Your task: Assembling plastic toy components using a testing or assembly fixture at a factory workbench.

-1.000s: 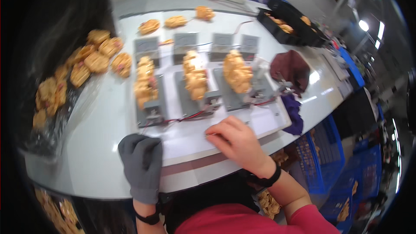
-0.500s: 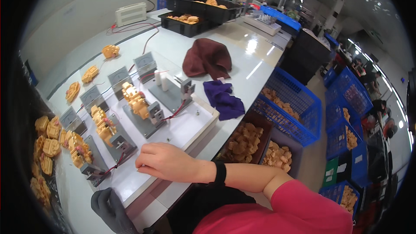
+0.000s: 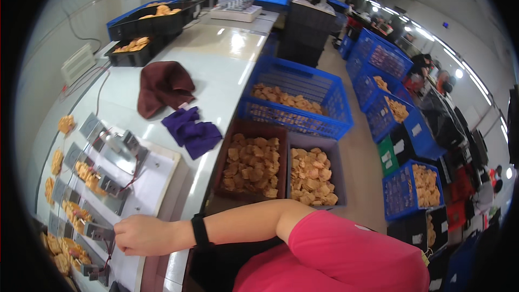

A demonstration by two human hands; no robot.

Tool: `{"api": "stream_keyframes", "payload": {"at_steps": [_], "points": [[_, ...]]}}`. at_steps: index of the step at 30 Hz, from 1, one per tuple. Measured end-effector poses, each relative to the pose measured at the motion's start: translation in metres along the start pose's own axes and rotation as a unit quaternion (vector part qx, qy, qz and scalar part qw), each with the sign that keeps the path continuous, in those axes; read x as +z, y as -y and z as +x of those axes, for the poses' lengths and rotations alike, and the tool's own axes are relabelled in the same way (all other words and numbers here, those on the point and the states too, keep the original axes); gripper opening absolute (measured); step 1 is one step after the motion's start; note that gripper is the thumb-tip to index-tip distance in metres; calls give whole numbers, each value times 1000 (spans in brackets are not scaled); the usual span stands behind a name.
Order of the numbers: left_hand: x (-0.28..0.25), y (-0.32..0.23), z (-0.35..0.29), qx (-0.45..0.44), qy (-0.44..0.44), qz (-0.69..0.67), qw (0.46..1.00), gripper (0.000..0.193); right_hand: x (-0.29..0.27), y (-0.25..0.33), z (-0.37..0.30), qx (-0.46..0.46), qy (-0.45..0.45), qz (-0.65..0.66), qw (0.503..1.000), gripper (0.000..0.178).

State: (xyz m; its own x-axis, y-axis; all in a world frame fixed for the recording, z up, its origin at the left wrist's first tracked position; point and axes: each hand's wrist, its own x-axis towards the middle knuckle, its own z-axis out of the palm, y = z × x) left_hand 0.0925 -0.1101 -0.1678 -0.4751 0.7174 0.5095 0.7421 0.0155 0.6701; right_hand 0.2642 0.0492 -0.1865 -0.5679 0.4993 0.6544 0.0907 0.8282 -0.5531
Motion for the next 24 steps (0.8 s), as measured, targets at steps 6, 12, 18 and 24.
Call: {"api": "stream_keyframes", "payload": {"at_steps": [6,12,18,24], "points": [[-3,7,1,12,-1,26,1000,28,18,-3,5,3,-42,-1,999,9],[-2,7,2,28,6,37,999,30,20,-5,4,3,-53,-8,999,10],[-3,7,3,33,-6,29,999,31,22,-6,5,-2,-53,-4,999,10],[-2,2,3,26,-7,36,999,31,23,-7,5,6,-47,-8,999,9]]}}
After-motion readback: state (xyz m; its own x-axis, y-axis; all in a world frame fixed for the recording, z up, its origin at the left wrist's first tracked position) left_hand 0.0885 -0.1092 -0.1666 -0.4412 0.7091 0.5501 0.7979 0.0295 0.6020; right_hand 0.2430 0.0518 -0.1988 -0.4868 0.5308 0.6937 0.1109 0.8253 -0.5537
